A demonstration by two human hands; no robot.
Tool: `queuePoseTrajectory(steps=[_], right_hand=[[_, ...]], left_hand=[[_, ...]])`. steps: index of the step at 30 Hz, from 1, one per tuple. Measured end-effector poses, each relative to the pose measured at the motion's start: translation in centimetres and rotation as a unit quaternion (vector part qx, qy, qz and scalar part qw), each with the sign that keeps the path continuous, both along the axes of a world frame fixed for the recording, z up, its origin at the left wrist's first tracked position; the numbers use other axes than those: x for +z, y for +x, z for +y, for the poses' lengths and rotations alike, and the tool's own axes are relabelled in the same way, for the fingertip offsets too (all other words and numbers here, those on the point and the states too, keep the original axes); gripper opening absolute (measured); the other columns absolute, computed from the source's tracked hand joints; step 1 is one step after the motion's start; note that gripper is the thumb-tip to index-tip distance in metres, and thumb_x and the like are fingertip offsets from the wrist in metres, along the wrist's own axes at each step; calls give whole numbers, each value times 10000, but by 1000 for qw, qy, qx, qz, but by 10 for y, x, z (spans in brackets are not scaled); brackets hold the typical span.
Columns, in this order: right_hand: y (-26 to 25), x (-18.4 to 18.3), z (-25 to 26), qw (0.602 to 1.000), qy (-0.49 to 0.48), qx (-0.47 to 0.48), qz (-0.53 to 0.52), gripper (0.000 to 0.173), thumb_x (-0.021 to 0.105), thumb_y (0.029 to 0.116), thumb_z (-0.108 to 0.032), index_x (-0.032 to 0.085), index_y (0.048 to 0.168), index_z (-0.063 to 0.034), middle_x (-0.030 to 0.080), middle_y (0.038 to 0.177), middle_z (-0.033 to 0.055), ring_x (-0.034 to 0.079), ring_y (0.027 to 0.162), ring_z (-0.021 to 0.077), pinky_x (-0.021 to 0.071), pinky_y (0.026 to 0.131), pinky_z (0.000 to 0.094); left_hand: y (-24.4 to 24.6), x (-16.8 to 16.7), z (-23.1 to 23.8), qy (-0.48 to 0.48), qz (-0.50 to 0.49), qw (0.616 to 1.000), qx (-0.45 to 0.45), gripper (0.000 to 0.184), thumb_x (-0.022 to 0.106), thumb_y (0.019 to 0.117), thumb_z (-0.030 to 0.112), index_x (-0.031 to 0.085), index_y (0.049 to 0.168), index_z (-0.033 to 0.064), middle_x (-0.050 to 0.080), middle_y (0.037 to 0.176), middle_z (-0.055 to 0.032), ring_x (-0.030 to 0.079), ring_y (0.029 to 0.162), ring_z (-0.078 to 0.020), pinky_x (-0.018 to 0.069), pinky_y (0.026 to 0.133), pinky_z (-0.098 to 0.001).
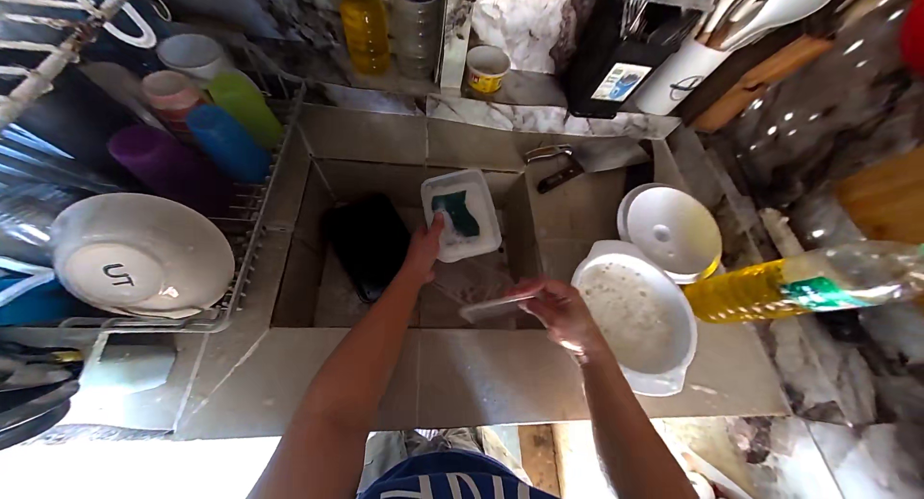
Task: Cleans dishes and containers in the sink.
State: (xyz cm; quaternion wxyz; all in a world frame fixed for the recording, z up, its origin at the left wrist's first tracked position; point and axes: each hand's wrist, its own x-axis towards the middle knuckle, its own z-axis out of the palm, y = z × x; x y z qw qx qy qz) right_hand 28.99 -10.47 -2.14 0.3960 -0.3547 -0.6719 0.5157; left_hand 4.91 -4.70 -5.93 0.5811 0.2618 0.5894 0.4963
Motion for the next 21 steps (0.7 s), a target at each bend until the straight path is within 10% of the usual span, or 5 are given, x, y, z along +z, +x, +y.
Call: queuePoseTrajectory(steps=[4, 9, 13, 17, 21], right_hand=[[10, 18, 10, 988, 53, -142, 21, 188, 500, 940, 46, 633, 1017, -62, 752, 944, -72, 708, 906, 24, 591, 869, 264], [-4, 38, 35, 949, 177, -259, -29, 263, 457, 1001, -2, 485, 1246, 88, 677, 1140, 116, 687, 1001, 105, 583, 900, 310], [-54, 14, 64, 908, 279, -209, -234, 281, 532, 990, 29, 591, 1257, 96, 709, 1161, 258, 735, 965, 369, 602, 824, 507], [-96, 0, 83, 921, 100, -26, -376, 576, 680, 998, -226, 477, 1488, 0, 256, 1650, 288, 236, 1522, 507, 191, 1199, 707], [-156, 29, 49, 968, 155, 22, -196, 544, 701, 966, -214, 542, 1413, 52, 528, 1479, 258, 559, 1336, 374, 489, 1083, 500]], left_hand=[[-10, 3, 2, -28, -26, 999, 17, 617, 335, 1089, 533, 366, 1540, 112, 515, 1462, -198, 543, 1296, -342, 482, 1009, -565], [-33, 11, -7, -15, -71, 995, 69, 621, 376, 1072, 564, 379, 1538, 153, 553, 1431, -182, 609, 1233, -345, 554, 942, -559], [-63, 22, -33, 28, -56, 991, 120, 575, 445, 1074, 497, 427, 1501, 112, 617, 1340, -144, 649, 1170, -257, 565, 960, -459], [-82, 36, -66, 13, -57, 988, 142, 555, 382, 1096, 475, 382, 1514, 109, 581, 1370, -147, 627, 1179, -253, 552, 955, -445], [-94, 33, -86, 7, -33, 989, 143, 528, 384, 1111, 404, 362, 1518, 69, 589, 1339, -165, 637, 1135, -233, 552, 939, -408]])
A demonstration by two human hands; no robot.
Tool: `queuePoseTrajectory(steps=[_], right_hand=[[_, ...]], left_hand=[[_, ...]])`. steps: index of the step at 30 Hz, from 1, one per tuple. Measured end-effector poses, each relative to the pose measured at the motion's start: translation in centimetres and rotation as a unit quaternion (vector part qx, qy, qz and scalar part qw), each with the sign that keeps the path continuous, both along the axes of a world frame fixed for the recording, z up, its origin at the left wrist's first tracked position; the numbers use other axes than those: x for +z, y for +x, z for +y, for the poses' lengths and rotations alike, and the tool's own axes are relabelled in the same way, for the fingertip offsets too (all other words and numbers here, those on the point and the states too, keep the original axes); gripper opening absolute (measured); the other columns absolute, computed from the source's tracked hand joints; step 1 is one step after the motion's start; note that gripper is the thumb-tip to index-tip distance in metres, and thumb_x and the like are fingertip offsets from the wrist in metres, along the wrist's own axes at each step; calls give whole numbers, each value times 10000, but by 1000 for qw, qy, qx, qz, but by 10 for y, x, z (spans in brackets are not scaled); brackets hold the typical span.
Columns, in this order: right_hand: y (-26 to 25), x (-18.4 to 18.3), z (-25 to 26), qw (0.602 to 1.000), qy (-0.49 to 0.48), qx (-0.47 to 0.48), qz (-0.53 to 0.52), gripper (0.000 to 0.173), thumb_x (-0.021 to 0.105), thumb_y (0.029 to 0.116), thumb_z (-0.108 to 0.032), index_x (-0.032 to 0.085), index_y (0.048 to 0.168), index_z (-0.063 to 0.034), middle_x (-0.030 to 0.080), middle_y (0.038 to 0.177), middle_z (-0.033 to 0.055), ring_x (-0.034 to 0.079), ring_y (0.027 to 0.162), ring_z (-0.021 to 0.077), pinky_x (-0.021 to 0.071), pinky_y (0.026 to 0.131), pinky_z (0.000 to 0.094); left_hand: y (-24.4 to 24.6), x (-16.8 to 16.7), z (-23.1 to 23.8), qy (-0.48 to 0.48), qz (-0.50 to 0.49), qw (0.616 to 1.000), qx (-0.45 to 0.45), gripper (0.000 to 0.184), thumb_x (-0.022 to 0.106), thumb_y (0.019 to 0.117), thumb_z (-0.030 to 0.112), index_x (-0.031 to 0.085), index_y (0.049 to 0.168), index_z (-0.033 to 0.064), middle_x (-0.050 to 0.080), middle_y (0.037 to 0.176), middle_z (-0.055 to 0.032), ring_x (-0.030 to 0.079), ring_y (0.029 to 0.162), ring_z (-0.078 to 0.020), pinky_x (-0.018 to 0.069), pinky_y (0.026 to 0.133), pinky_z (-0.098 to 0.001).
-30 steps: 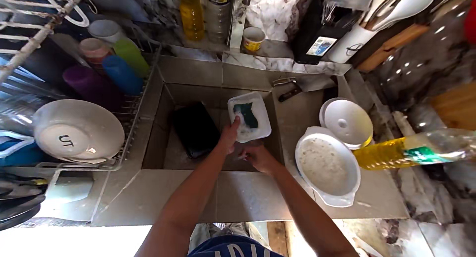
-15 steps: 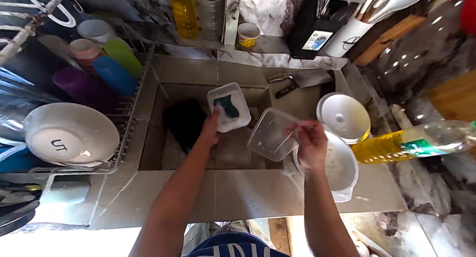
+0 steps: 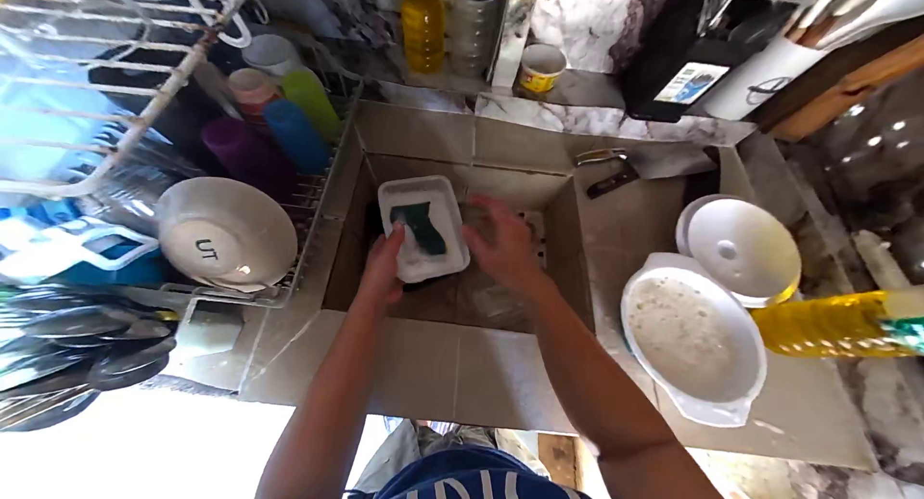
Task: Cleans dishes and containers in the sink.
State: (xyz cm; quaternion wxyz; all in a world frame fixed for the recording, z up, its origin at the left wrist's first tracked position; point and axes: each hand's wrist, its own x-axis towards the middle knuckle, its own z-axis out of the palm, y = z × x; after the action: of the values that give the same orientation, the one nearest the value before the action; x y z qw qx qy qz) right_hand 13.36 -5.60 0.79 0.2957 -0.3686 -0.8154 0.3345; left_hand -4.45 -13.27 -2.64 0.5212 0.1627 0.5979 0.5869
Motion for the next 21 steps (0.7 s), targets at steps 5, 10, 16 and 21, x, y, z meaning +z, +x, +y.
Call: queuePoseTrajectory(steps=[5, 10, 16, 21], right_hand=[[-82, -12, -8, 921, -149, 185, -307, 1120, 895, 787, -409, 229, 1651, -153, 28, 1711, 241, 272, 1476, 546, 361, 1094, 702], [-106, -21, -7, 916, -125, 157, -347, 766, 742, 858, 12, 432, 1551, -98, 376, 1539, 280, 473, 1302, 526, 476, 966, 673], [-111, -42, 3, 934, -143, 166, -281, 438, 709, 953, -151, 604, 1350, 1, 667, 1218, 290, 633, 1155, 467, 478, 969, 668], [-125, -32, 0, 922, -150, 139, -329, 494, 705, 966, -232, 574, 1361, 35, 551, 1383, 290, 592, 1220, 452, 490, 982, 646]], left_hand=[[-19, -21, 5, -9, -16, 1000, -14, 546, 355, 1109, 448, 435, 1456, 35, 641, 1226, -171, 660, 1055, -234, 560, 909, -428], [-34, -20, 15, -93, -12, 994, -51, 596, 338, 1087, 540, 526, 1349, 39, 637, 1115, -135, 639, 931, -200, 551, 825, -365], [-42, -31, 18, -31, 5, 998, -59, 582, 355, 1088, 531, 501, 1406, 66, 643, 1189, -137, 637, 1015, -208, 543, 886, -399], [-28, -49, 19, 5, -60, 997, 41, 517, 342, 1105, 471, 475, 1444, 105, 611, 1251, -117, 608, 1076, -211, 528, 894, -414]])
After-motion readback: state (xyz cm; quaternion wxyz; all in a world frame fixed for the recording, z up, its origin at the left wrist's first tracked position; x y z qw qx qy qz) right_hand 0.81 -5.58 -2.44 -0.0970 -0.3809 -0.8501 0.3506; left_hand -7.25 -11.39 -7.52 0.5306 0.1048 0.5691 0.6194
